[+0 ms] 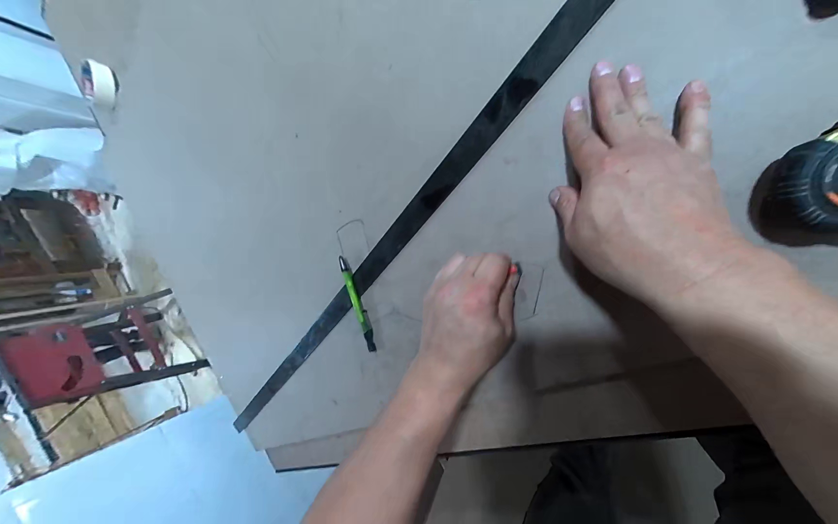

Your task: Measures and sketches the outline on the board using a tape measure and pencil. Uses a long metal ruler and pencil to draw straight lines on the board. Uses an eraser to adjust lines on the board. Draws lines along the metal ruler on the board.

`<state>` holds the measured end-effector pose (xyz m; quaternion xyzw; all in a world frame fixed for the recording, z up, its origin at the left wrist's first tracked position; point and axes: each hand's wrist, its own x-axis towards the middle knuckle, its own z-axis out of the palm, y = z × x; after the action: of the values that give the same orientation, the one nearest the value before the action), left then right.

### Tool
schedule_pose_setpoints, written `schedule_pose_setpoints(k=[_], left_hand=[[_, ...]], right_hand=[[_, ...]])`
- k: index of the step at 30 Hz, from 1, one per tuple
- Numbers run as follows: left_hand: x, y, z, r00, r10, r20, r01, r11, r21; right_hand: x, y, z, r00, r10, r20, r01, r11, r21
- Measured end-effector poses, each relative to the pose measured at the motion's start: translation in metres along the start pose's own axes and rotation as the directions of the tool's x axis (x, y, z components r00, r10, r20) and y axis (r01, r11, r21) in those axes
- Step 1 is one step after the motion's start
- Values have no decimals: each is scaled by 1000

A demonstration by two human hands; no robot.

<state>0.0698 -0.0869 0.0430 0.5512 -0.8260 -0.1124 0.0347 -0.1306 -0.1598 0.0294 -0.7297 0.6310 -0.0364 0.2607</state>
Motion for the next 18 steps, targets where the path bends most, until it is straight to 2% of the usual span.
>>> schedule_pose_setpoints(k=[4, 8, 10, 13, 15, 18], left_hand=[[-13, 3, -2, 1000, -27, 6, 27, 999, -36], [4, 1, 1, 1000, -17, -8, 17, 1000, -26], [2, 2, -1, 999, -32, 8, 32, 998, -47], [-6, 3, -2, 1000, -18, 13, 19, 998, -53], [5, 0, 0, 1000, 5, 1, -5, 999, -51], [4, 0, -4, 999, -27, 32, 29, 997, -65]], right_hand=[[-3, -4, 1, 1000, 13, -14, -13, 1000, 1], [-2, 2, 2, 1000, -10, -8, 10, 1000, -9], [-4, -4, 3, 1000, 6, 18, -6, 1000, -14], [-5, -2, 2, 1000, 7, -19, -7, 1000, -15], [-3, 3, 2, 1000, -7, -27, 7, 1000, -12], [-7, -2, 5, 1000, -8, 6, 8, 1000, -13]])
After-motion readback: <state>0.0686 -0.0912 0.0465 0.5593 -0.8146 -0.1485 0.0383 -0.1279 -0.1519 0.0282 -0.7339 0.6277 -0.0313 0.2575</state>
